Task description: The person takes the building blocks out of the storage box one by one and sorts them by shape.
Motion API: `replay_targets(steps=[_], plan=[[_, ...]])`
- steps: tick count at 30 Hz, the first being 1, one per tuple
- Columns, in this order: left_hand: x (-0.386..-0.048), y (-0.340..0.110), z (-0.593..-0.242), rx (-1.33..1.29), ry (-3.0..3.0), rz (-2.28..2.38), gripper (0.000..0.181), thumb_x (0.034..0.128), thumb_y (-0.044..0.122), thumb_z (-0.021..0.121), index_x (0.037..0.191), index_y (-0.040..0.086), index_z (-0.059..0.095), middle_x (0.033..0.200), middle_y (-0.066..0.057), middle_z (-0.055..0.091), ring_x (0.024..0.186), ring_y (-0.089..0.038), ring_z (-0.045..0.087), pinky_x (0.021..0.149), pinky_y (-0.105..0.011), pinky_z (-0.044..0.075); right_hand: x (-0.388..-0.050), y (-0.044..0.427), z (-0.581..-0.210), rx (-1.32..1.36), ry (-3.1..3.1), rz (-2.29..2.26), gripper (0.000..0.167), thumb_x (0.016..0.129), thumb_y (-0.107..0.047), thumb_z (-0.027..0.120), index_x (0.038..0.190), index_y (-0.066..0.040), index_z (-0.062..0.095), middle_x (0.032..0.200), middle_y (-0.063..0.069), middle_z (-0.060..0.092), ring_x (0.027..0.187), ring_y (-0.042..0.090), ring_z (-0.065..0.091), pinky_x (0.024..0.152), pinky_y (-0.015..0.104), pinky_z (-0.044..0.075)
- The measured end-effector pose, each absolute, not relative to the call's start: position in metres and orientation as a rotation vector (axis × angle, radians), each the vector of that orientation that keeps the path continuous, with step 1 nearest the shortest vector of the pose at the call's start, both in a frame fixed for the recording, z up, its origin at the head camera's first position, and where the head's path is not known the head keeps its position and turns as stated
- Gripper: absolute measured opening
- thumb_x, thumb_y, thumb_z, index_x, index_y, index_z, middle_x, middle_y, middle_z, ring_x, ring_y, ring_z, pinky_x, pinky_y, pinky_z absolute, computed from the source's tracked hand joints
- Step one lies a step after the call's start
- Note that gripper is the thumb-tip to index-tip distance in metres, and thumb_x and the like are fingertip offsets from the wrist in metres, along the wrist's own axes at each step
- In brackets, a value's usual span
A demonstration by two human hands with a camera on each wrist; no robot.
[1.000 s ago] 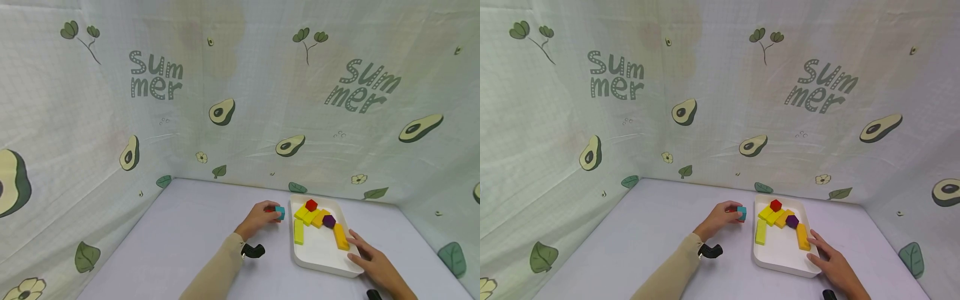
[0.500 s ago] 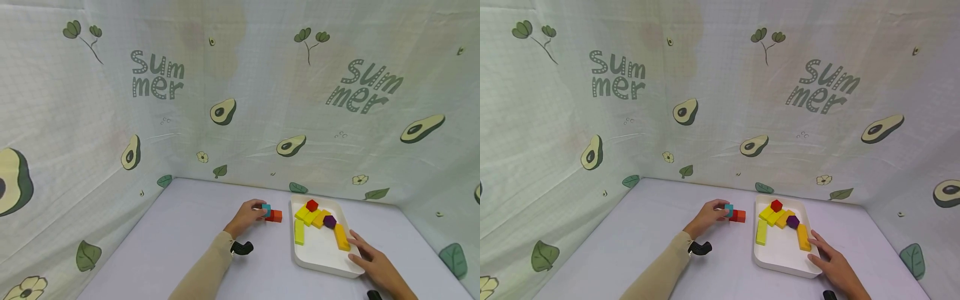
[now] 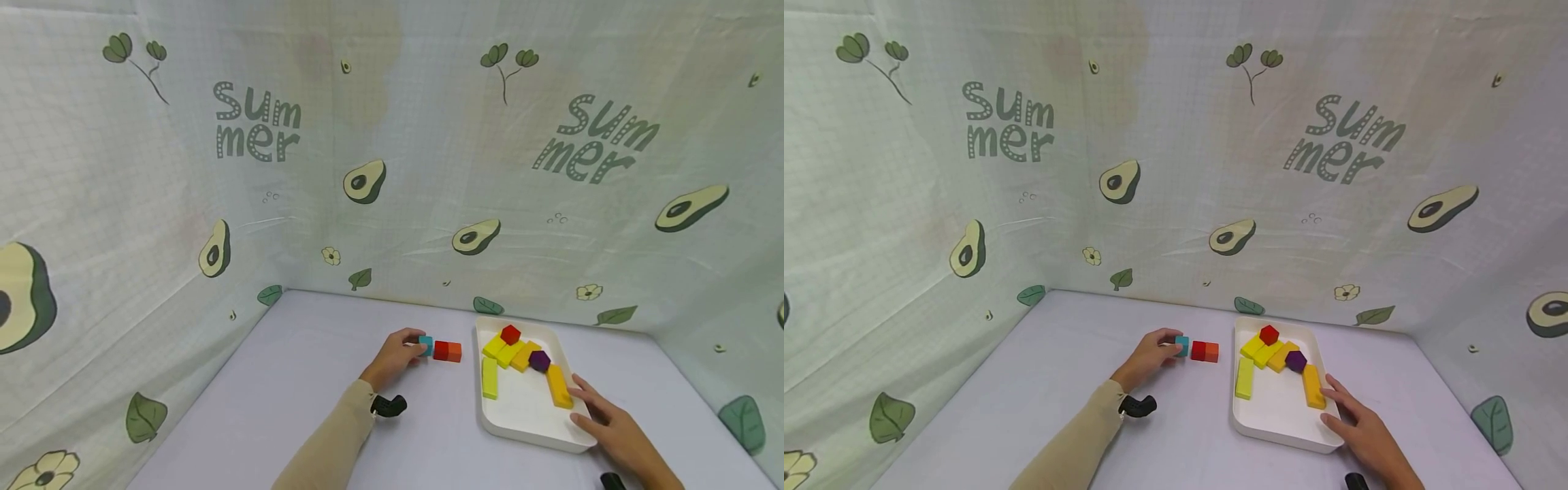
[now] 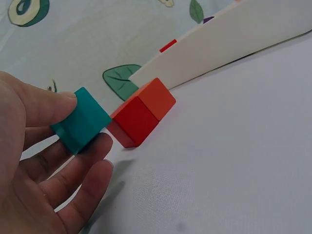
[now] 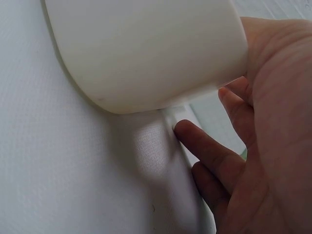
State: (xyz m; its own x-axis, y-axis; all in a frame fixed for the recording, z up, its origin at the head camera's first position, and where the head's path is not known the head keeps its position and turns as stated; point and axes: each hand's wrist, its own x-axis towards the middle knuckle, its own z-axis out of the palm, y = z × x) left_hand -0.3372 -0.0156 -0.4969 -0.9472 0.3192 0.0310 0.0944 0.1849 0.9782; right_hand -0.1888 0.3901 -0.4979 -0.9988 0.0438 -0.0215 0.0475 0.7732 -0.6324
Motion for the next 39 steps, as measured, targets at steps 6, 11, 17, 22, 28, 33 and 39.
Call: replay_targets(steps=[6,11,17,22,28,33,39], plan=[[-0.343,-0.019,-0.500,0.381,2.300,1.822,0.036,0.0960,0.024,0.069,0.130,0.013,0.062,0.117,-0.001,0.063,0.088,-0.018,0.063,0.081,-0.030,0.055,-0.188,0.390,-0.498,0.049,2.966,-1.055,0.074,0.095,-0.051,0.064,0.143,0.004,0.050,0.160,0.023,0.023,0.140,0.055,0.025,0.104,0.066,0.032],[-0.346,-0.018,-0.500,0.386,2.320,1.809,0.038,0.0951,0.023,0.071,0.130,0.011,0.062,0.117,-0.002,0.064,0.092,-0.018,0.063,0.084,-0.032,0.055,-0.189,0.391,-0.497,0.037,2.975,-1.048,0.073,0.095,-0.051,0.063,0.143,0.003,0.050,0.160,0.023,0.024,0.140,0.055,0.027,0.104,0.066,0.033],[-0.348,-0.015,-0.503,0.390,2.424,1.729,0.037,0.0935,0.024,0.072,0.128,0.013,0.066,0.115,0.000,0.066,0.102,-0.016,0.061,0.092,-0.035,0.053,-0.187,0.389,-0.497,0.028,2.970,-1.065,0.072,0.095,-0.050,0.064,0.143,0.002,0.051,0.160,0.023,0.024,0.140,0.055,0.027,0.104,0.065,0.033],[-0.347,-0.012,-0.503,0.400,2.495,1.647,0.034,0.0935,0.021,0.072,0.127,0.013,0.067,0.114,0.000,0.067,0.103,-0.017,0.061,0.093,-0.038,0.052,-0.186,0.389,-0.497,0.036,2.975,-1.061,0.072,0.095,-0.050,0.064,0.142,0.002,0.051,0.160,0.023,0.025,0.140,0.055,0.027,0.104,0.064,0.033],[-0.347,-0.008,-0.503,0.394,2.556,1.613,0.034,0.0935,0.019,0.072,0.127,0.012,0.067,0.116,-0.001,0.068,0.105,-0.017,0.062,0.094,-0.038,0.052,-0.186,0.389,-0.498,0.036,2.972,-1.065,0.072,0.095,-0.049,0.064,0.143,0.003,0.051,0.160,0.024,0.024,0.140,0.055,0.026,0.104,0.065,0.032],[-0.348,-0.008,-0.506,0.410,2.577,1.596,0.035,0.0935,0.020,0.072,0.128,0.014,0.068,0.117,0.000,0.068,0.106,-0.017,0.061,0.095,-0.039,0.052,-0.186,0.389,-0.498,0.044,2.968,-1.069,0.073,0.095,-0.050,0.064,0.143,0.003,0.050,0.160,0.023,0.024,0.140,0.055,0.026,0.105,0.064,0.033],[-0.346,-0.007,-0.504,0.411,2.601,1.563,0.037,0.0940,0.022,0.072,0.130,0.016,0.067,0.121,0.001,0.066,0.108,-0.018,0.058,0.098,-0.040,0.050,-0.186,0.390,-0.498,0.047,2.958,-1.072,0.073,0.095,-0.051,0.063,0.143,0.003,0.050,0.161,0.022,0.023,0.141,0.054,0.025,0.105,0.065,0.032]])
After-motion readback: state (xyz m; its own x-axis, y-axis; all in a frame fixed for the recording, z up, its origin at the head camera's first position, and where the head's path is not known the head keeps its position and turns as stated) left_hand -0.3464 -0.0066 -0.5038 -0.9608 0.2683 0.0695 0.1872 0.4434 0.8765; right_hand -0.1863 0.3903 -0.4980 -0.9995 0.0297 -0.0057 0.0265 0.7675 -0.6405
